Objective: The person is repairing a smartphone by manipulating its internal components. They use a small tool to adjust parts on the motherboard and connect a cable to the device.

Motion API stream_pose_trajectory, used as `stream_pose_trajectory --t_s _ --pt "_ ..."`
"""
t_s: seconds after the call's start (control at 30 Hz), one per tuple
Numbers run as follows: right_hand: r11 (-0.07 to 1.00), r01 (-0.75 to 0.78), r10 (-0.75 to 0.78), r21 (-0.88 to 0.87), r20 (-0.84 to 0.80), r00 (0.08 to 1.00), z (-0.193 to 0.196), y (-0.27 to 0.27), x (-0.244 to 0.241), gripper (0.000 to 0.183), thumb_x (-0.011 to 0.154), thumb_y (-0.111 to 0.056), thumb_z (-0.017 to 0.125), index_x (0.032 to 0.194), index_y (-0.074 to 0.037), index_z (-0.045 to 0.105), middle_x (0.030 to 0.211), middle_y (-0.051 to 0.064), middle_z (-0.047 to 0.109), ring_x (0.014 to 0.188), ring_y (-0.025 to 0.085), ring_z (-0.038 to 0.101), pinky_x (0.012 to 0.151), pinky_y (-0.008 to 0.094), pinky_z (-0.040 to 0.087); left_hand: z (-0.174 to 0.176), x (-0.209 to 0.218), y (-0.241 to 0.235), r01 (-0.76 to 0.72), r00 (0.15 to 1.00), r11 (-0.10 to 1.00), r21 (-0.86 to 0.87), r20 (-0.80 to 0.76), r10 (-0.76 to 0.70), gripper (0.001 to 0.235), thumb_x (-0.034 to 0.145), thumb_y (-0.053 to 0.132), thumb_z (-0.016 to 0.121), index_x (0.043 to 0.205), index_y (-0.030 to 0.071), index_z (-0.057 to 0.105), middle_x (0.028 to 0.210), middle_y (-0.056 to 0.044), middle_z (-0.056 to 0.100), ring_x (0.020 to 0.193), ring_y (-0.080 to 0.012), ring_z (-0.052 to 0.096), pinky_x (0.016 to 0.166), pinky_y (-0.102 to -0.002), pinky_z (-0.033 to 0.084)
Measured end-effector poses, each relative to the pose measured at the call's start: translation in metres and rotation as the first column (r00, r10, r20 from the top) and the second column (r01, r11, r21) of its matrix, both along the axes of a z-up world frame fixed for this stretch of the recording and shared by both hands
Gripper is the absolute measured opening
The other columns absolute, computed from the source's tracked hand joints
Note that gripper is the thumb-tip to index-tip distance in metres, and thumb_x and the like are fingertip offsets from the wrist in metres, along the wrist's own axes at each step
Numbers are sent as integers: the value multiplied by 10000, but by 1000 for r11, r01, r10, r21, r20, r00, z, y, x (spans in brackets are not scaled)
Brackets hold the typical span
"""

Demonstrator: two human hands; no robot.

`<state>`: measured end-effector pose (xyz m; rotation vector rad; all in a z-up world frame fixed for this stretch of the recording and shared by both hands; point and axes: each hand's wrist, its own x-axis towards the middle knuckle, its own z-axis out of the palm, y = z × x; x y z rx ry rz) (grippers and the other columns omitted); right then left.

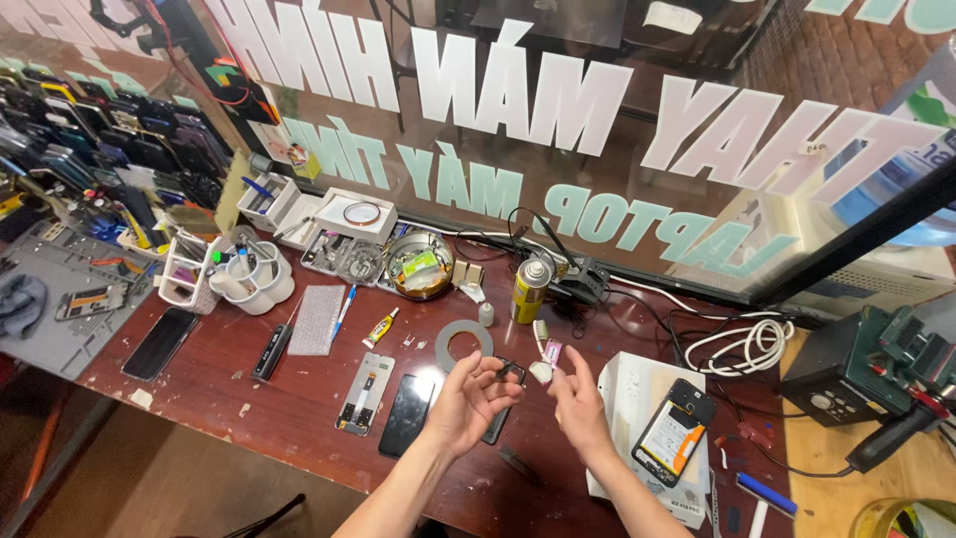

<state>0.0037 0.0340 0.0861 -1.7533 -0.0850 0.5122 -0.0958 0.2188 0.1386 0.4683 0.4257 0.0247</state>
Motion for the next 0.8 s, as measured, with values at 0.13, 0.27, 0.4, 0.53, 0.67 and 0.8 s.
stream_pose_trajectory --t_s 0.13,0.27,0.4,0.53,0.67,0.8 --pt "987 26 -11 157 -96 995 17 6 7 399 1067 -279 535 1368 -63 684 710 28 553 539 93 439 474 261 374 -17 16 23 153 977 988 22 148 -155 130 1050 194 595 1079 69 572 943 -113 668 799 -193 677 832 -408 588" --pt "961 9 -27 278 58 998 11 25 12 315 1064 -159 605 1274 66 669 931 98 726 780 113 682 715 226 551 -20 24 51 345 915 937 -56 240 -323 216 1040 137 607 1253 129 570 926 -65 653 739 -134 622 763 -347 554" --pt "970 127 -124 207 -29 992 5 51 23 325 979 -83 584 1281 7 506 955 135 754 747 162 720 647 301 589 -11 31 79 461 858 879 -120 312 -408 336 1029 125 592 1362 116 552 933 -47 648 743 -138 623 750 -333 545" --pt "989 115 -106 -91 95 990 1 71 49 427 983 -79 530 1408 -105 503 975 122 772 761 194 705 648 346 555 -14 41 100 472 863 875 -113 263 -431 306 1019 132 587 1322 99 561 972 -52 662 821 -182 676 797 -374 583" --pt "863 139 66 -485 382 922 8 79 86 487 1034 -156 503 1509 -252 462 917 168 766 883 321 737 790 439 550 -26 49 112 415 905 909 -30 114 -409 196 981 102 591 1177 89 580 1022 -85 702 867 -224 713 830 -427 618" --pt "772 109 318 -626 529 787 22 89 118 546 974 -148 541 1501 -263 456 1055 198 702 971 421 669 822 520 528 -36 52 118 376 921 926 38 90 -378 136 1006 157 624 1117 83 593 995 -68 696 855 -194 709 784 -378 610"
